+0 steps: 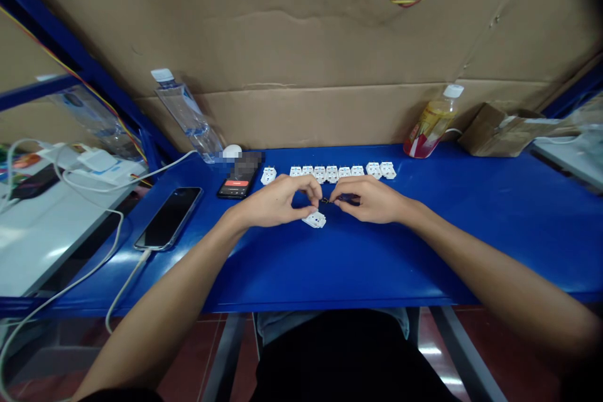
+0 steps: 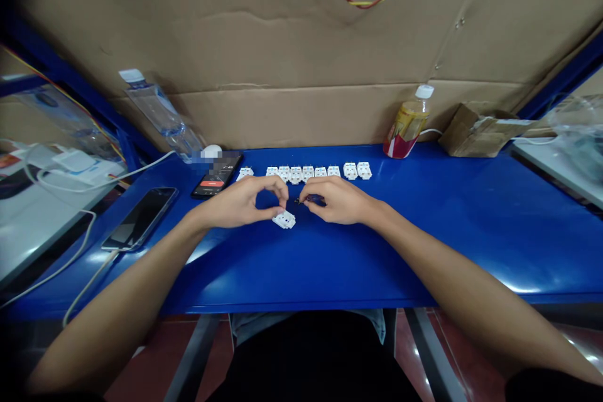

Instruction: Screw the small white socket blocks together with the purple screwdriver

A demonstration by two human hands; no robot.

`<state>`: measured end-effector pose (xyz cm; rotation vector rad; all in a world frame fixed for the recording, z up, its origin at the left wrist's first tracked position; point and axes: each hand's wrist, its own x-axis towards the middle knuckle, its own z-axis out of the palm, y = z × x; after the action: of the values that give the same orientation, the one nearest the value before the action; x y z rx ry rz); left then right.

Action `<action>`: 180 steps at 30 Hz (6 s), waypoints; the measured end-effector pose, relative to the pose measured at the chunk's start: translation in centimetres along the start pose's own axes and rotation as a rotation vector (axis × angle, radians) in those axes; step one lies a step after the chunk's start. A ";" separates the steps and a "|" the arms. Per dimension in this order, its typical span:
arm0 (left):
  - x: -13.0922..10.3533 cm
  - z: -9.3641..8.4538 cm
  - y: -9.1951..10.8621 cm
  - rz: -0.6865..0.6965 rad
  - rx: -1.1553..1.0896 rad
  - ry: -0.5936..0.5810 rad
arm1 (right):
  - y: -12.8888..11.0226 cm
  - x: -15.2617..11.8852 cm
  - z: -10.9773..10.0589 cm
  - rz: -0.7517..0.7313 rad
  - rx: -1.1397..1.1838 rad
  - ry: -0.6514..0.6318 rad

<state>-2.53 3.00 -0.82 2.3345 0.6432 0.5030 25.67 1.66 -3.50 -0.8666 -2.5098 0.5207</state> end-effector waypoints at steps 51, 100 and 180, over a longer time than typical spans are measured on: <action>-2.9 -6.0 -3.0 -0.394 0.083 -0.218 | -0.2 6.2 2.2 0.096 -0.089 -0.156; -2.3 -5.7 -7.4 -0.197 0.638 0.279 | 1.4 3.3 1.0 0.211 -0.193 0.293; 0.3 -0.7 -6.2 -0.165 0.672 0.224 | -0.2 0.1 -0.1 0.164 -0.321 0.272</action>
<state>-4.59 7.57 -4.47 2.8244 1.2570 0.5336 25.49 1.58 -3.27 -1.1820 -2.3152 0.0389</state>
